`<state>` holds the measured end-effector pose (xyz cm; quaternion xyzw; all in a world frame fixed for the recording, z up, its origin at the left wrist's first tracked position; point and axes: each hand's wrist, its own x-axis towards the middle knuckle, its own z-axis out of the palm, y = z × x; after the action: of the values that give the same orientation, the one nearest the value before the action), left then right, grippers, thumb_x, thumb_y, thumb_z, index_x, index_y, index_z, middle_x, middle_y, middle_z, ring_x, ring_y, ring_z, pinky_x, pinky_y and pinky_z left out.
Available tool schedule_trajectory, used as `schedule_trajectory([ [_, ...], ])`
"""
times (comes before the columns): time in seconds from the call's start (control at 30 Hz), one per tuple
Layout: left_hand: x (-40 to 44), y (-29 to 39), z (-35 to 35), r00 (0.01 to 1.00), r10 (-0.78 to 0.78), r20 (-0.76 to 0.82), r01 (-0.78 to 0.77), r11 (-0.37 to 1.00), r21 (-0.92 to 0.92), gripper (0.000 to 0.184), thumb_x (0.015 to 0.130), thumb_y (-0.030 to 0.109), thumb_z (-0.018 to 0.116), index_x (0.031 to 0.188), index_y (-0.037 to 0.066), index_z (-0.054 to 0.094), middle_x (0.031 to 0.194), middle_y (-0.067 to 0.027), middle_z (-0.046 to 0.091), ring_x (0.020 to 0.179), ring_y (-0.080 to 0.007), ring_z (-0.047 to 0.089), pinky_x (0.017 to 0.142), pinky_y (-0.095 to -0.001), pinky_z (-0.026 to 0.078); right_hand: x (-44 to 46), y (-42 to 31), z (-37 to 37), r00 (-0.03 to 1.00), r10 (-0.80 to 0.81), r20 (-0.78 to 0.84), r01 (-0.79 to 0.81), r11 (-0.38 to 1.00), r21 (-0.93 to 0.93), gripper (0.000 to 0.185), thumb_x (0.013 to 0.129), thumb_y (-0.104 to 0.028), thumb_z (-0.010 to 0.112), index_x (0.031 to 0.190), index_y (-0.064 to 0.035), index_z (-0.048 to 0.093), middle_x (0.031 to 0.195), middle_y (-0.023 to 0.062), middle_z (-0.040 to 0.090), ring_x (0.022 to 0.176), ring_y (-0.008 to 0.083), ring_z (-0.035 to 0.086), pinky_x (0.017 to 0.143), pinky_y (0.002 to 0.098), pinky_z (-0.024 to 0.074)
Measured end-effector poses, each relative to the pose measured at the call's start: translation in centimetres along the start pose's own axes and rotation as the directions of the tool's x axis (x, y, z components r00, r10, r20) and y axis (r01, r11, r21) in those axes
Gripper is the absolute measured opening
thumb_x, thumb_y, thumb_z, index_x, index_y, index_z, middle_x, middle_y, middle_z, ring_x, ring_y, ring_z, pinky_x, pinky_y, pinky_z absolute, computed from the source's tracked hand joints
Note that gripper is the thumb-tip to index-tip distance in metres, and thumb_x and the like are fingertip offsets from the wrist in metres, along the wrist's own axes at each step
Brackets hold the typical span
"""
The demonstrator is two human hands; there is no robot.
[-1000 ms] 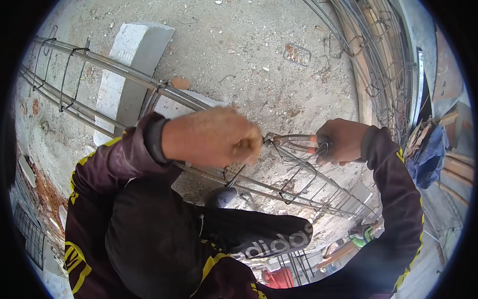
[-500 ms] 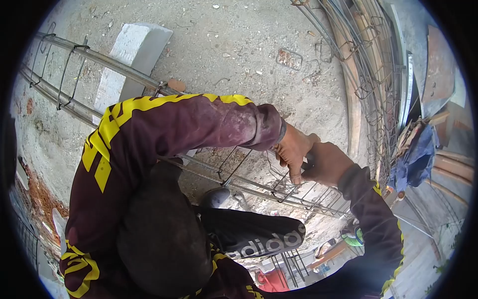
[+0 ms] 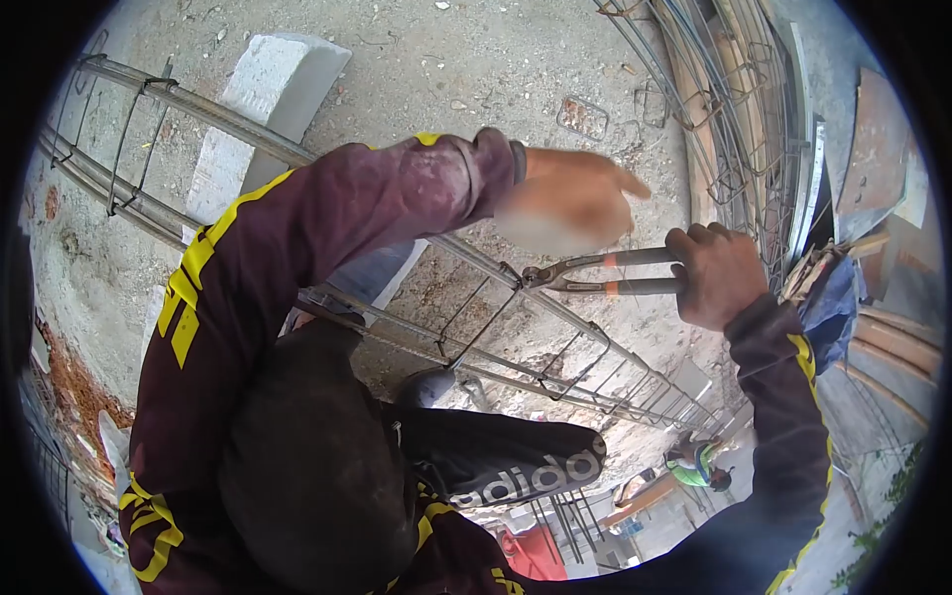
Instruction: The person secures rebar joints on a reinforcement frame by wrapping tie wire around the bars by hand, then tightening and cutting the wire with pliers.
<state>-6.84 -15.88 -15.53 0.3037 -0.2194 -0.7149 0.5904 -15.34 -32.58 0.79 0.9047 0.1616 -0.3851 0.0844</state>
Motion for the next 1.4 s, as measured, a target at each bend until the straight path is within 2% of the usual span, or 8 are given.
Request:
schedule_trajectory([
  [0.17,-1.4,4.6,-1.1,0.957,0.289,-0.012,-0.289,0.957,0.032,0.088,0.083,0.030,0.068,0.150,-0.007,0.024,0.131,-0.0329,0.053,0.123,-0.0368,0.056,0.097,-0.0364,0.051,2.4,-0.3,-2.9,0.977,0.029,0.210,-0.037,0.999,0.036,0.010,0.065,-0.009,0.064,0.074,-0.0042,0.067,0.064,0.0197,0.062,0.067,0.0394,0.065,0.068,0.0490,0.0521],
  [0.3,-3.1,7.5,7.1,0.987,0.141,-0.081,0.028,0.341,0.940,0.102,0.075,0.044,0.078,0.135,-0.024,0.030,0.092,-0.0291,0.068,0.093,-0.0386,0.070,0.079,-0.0370,0.056,3.6,1.0,-3.0,0.959,-0.043,0.279,0.001,0.989,0.151,0.020,0.069,-0.012,0.066,0.084,-0.0004,0.070,0.071,0.0175,0.068,0.068,0.0332,0.069,0.065,0.0441,0.0552],
  [0.57,2.1,1.9,8.7,0.960,0.176,-0.216,0.035,0.694,0.719,0.105,0.067,0.035,0.085,0.135,-0.014,0.021,0.087,-0.0269,0.067,0.088,-0.0402,0.069,0.080,-0.0417,0.055,4.9,0.5,-4.1,0.545,0.110,0.831,-0.403,0.904,0.145,0.027,0.071,-0.018,0.076,0.089,0.0017,0.068,0.075,0.0108,0.070,0.060,0.0198,0.068,0.055,0.0343,0.0541],
  [0.73,3.8,0.4,7.8,0.871,0.447,-0.203,-0.093,0.557,0.825,0.077,0.069,0.033,0.082,0.122,-0.012,0.048,0.087,-0.0195,0.069,0.079,-0.0337,0.070,0.071,-0.0374,0.055,2.4,0.1,-5.8,0.842,0.184,0.508,-0.338,0.912,0.231,0.043,0.070,-0.015,0.077,0.107,-0.0014,0.060,0.091,0.0102,0.067,0.077,0.0241,0.069,0.068,0.0402,0.0554],
  [0.77,4.2,1.3,6.3,0.997,0.053,-0.053,-0.008,0.776,0.630,0.063,0.069,0.028,0.080,0.113,-0.010,0.055,0.075,-0.0135,0.068,0.063,-0.0227,0.067,0.055,-0.0319,0.053,0.8,0.1,-5.2,0.954,0.118,0.277,-0.160,0.978,0.135,0.040,0.072,-0.015,0.075,0.106,-0.0027,0.060,0.095,0.0095,0.066,0.084,0.0245,0.067,0.075,0.0409,0.0545],
  [0.9,5.4,0.1,5.7,0.993,-0.036,0.109,-0.018,0.886,0.463,0.034,0.070,0.027,0.080,0.086,0.000,0.067,0.064,-0.0065,0.065,0.050,-0.0128,0.059,0.042,-0.0267,0.043,-2.1,-1.9,-2.1,0.921,-0.116,-0.371,-0.083,0.874,-0.478,0.033,0.076,-0.020,0.068,0.107,-0.0084,0.060,0.110,0.0072,0.059,0.111,0.0249,0.056,0.100,0.0444,0.0421],
  [1.03,5.0,1.0,5.7,0.953,-0.077,0.293,-0.028,0.940,0.340,0.030,0.074,0.031,0.077,0.081,0.004,0.069,0.064,-0.0041,0.066,0.052,-0.0120,0.059,0.044,-0.0254,0.039,-3.1,-2.7,2.5,0.860,-0.094,-0.502,-0.160,0.884,-0.439,0.026,0.077,-0.021,0.062,0.099,-0.0068,0.059,0.101,0.0078,0.059,0.101,0.0226,0.055,0.090,0.0391,0.0426],
  [1.4,2.2,-1.5,9.7,0.698,0.605,-0.384,0.089,0.458,0.884,0.058,0.067,0.039,0.079,0.097,-0.007,0.061,0.095,-0.0197,0.063,0.095,-0.0359,0.063,0.096,-0.0464,0.043,-0.1,-1.1,1.4,0.930,-0.049,-0.363,-0.058,0.959,-0.278,0.031,0.073,-0.026,0.068,0.097,-0.0078,0.063,0.087,0.0045,0.061,0.087,0.0210,0.057,0.075,0.0335,0.0460],
])
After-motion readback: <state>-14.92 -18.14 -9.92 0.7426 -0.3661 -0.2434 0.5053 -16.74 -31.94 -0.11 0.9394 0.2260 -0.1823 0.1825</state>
